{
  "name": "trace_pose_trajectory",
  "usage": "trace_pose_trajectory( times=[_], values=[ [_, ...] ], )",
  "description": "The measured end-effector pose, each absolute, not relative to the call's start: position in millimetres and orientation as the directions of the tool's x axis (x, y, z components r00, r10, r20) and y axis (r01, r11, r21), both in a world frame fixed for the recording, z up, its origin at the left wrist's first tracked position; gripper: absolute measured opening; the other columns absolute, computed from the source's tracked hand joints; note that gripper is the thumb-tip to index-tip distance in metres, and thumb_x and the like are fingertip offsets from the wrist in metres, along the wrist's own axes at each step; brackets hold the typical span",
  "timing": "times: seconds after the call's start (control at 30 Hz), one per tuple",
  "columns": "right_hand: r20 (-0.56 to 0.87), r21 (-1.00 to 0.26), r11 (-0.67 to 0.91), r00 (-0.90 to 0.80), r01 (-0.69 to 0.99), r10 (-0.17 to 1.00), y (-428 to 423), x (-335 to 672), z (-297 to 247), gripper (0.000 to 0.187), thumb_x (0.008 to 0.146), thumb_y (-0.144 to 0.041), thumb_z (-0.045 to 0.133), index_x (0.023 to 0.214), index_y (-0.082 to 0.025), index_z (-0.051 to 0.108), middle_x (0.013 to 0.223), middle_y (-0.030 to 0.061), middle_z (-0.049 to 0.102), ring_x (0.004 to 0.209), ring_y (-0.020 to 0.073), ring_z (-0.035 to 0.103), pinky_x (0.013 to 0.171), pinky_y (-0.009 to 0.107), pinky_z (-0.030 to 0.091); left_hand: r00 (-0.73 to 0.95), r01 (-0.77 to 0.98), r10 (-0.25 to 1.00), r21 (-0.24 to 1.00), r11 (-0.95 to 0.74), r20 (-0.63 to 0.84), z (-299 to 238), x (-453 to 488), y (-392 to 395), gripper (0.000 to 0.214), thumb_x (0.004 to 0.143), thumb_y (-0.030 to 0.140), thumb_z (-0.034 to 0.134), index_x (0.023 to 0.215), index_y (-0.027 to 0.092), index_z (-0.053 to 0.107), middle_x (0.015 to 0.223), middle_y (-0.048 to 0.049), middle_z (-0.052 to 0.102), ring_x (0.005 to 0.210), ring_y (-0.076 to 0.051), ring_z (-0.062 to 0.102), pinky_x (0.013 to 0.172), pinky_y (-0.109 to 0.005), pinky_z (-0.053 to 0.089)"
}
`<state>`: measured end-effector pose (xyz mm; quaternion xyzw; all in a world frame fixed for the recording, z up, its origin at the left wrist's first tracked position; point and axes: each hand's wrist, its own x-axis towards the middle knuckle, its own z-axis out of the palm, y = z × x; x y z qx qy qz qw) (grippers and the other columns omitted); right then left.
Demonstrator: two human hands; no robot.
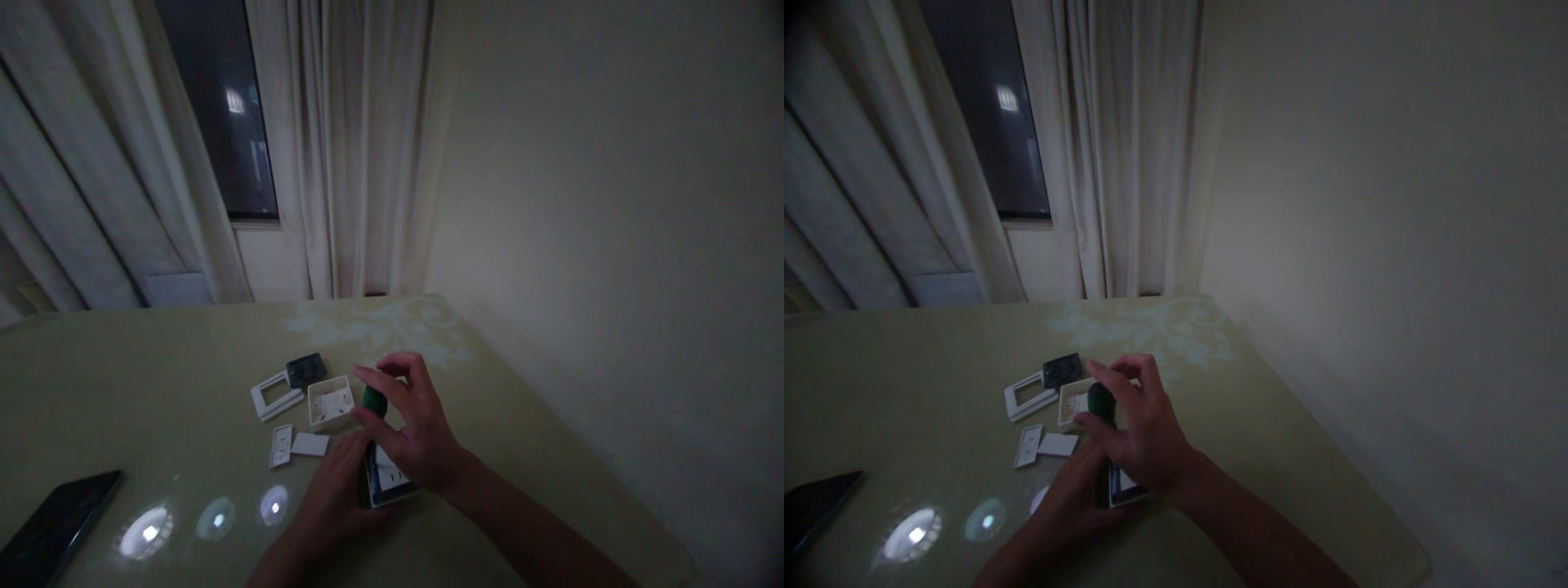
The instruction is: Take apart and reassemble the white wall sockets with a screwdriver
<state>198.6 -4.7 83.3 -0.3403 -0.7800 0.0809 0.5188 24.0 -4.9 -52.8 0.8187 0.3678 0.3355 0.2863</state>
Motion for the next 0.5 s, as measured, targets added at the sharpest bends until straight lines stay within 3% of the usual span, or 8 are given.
trace_pose_trajectory(
  times=[0.1,0.23,0.33,0.4,0.5],
  values=[
    [0.754,-0.488,0.775,-0.254,0.4,0.606,-8.2,198.3,81.7,0.058,0.098,-0.02,0.071,0.153,-0.028,0.054,0.13,0.0092,0.057,0.116,0.0239,0.062,0.094,0.038,0.061,0.501,0.413,0.795,0.712,-0.567,0.342,-51.8,23.2,-4.9,0.075,0.075,0.039,0.093,0.143,0.03,0.064,0.143,-0.0116,0.072,0.13,-0.042,0.067,0.108,-0.056,0.058],
    [0.748,-0.488,0.784,-0.279,0.385,0.603,-12.7,198.6,83.5,0.043,0.101,-0.015,0.052,0.143,-0.025,0.058,0.121,0.0085,0.065,0.112,0.0249,0.064,0.099,0.045,0.058,0.503,0.439,0.806,0.711,-0.548,0.311,-54.0,20.3,-5.2,0.078,0.072,0.04,0.095,0.143,0.03,0.065,0.146,-0.0122,0.07,0.132,-0.043,0.066,0.11,-0.058,0.058],
    [0.734,-0.513,0.737,-0.22,0.441,0.643,-11.5,199.3,84.3,0.031,0.105,-0.029,0.064,0.137,-0.027,0.067,0.12,0.0083,0.061,0.109,0.024,0.065,0.096,0.042,0.059,0.51,0.445,0.809,0.715,-0.54,0.293,-56.9,18.2,-5.1,0.081,0.07,0.037,0.097,0.144,0.032,0.063,0.148,-0.0107,0.069,0.135,-0.042,0.064,0.114,-0.06,0.055],
    [0.718,-0.541,0.703,-0.181,0.462,0.671,-9.9,200.2,84.1,0.038,0.102,-0.036,0.074,0.139,-0.029,0.069,0.117,0.0069,0.058,0.104,0.0224,0.065,0.092,0.039,0.061,0.501,0.454,0.818,0.719,-0.525,0.281,-58.6,17.4,-5.2,0.081,0.069,0.036,0.097,0.143,0.03,0.064,0.147,-0.0126,0.069,0.134,-0.043,0.065,0.114,-0.06,0.055],
    [0.7,-0.586,0.697,-0.175,0.413,0.692,-10.4,201.3,83.7,0.048,0.105,-0.028,0.068,0.152,-0.029,0.058,0.121,0.0078,0.062,0.108,0.0224,0.067,0.095,0.038,0.061,0.483,0.468,0.834,0.726,-0.504,0.267,-60.2,17.2,-5.7,0.084,0.066,0.031,0.098,0.143,0.026,0.065,0.147,-0.016,0.069,0.133,-0.043,0.066,0.113,-0.059,0.056]
  ],
)
